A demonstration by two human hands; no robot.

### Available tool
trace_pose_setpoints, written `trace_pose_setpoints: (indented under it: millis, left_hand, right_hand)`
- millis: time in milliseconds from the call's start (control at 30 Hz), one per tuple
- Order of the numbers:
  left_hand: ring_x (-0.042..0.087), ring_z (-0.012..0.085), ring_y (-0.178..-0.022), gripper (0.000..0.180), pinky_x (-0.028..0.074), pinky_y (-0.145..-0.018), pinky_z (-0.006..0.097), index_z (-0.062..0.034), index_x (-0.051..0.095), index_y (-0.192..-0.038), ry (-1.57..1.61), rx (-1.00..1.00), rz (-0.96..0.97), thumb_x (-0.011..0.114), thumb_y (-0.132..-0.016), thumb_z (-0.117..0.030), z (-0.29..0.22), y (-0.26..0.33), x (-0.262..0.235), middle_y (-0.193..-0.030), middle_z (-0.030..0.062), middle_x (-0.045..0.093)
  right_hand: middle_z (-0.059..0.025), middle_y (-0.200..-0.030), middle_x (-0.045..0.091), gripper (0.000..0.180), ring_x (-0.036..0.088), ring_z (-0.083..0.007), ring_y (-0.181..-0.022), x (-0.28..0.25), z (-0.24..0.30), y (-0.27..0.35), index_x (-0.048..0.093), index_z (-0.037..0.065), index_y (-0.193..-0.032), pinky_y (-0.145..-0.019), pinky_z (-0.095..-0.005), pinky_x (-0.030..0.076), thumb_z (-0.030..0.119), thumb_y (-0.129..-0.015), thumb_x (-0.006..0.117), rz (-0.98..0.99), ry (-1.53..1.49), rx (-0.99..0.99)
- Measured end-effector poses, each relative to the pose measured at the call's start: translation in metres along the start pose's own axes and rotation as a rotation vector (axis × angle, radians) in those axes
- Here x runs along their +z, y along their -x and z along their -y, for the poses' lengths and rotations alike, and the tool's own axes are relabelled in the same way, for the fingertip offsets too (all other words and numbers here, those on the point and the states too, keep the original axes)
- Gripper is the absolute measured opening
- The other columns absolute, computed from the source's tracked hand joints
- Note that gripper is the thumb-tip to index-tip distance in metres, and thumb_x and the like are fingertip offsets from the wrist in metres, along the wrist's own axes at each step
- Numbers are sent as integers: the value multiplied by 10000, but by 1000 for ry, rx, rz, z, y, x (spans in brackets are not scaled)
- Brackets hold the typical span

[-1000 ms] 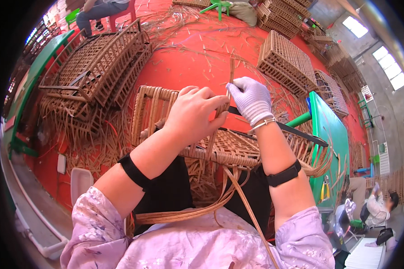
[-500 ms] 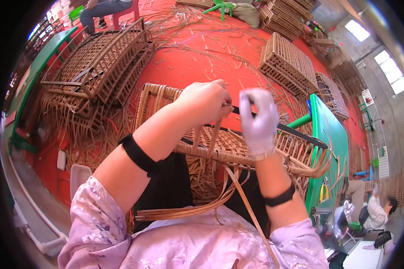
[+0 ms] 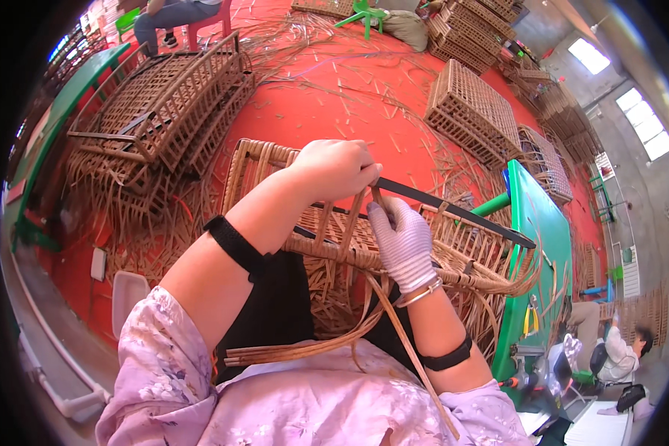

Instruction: The recorder is weaving and assembling a wicker furniture frame using bamboo/wicker strips, a pneumatic staple gun, and pliers.

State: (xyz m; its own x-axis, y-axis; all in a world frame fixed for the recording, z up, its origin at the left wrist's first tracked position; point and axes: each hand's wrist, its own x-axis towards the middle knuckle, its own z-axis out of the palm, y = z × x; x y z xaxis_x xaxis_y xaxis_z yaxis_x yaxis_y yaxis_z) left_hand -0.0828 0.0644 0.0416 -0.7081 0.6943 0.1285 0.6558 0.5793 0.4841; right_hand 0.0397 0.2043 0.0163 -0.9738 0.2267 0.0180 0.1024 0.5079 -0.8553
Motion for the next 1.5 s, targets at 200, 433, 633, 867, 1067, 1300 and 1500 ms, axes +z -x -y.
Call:
trace_pose_setpoints:
  millis: [200,433,633,867,1067,1300,1500]
  left_hand:
    - [638,296,-970,374,493,-843,413,-78,717,-914,17,10,0,496,-965,-375,-1,2,-2,-1034,56,667]
    - [643,318,-986,406,488,-857,454,-89,717,-914,10,-3,16,457,-951,-398,4,0,1,-1038,87,661]
    - [645,315,-986,392,488,-859,453,-80,712,-907,-24,10,-6,460,-942,-378,0,0,1,-1019,90,670]
    - [649,295,-916,299,508,-805,418,-74,702,-906,-8,93,-121,542,-914,-326,3,7,4,-962,79,665]
    - [653,280,-880,210,521,-786,391,-94,709,-982,66,210,-379,700,-831,-239,-5,17,17,-948,66,671]
    - [647,298,-874,254,513,-788,405,-97,719,-1010,32,144,-119,711,-816,-260,-16,5,4,-944,98,668]
    - [637,318,-835,277,503,-745,410,-54,716,-982,54,70,115,694,-824,-280,-8,-6,-10,-898,127,668]
  right_hand:
    - [-145,-695,629,195,628,-347,-634,-17,17,-4,638,65,-830,-577,-436,493,250,-892,645,-236,515,-521]
    - [-94,-655,590,281,590,-309,-570,-41,19,-56,586,100,-763,-528,-416,475,343,-890,646,-184,805,-877]
    - [-115,-686,619,368,618,-333,-642,-49,12,-83,601,107,-786,-590,-434,492,448,-925,580,-20,765,-600]
    - [-148,-732,641,400,629,-337,-690,-43,5,-97,639,104,-822,-628,-436,504,476,-940,549,92,758,-415]
    - [-134,-775,669,417,674,-268,-608,-50,8,-115,663,75,-913,-629,-360,544,458,-961,507,354,633,-292]
    - [-182,-899,667,448,677,-288,-795,-49,-10,-127,675,57,-970,-695,-352,538,481,-909,545,352,580,-200]
    - [-120,-915,653,112,641,-276,-737,-27,1,-38,680,72,-921,-679,-369,525,159,-894,616,-435,247,-697]
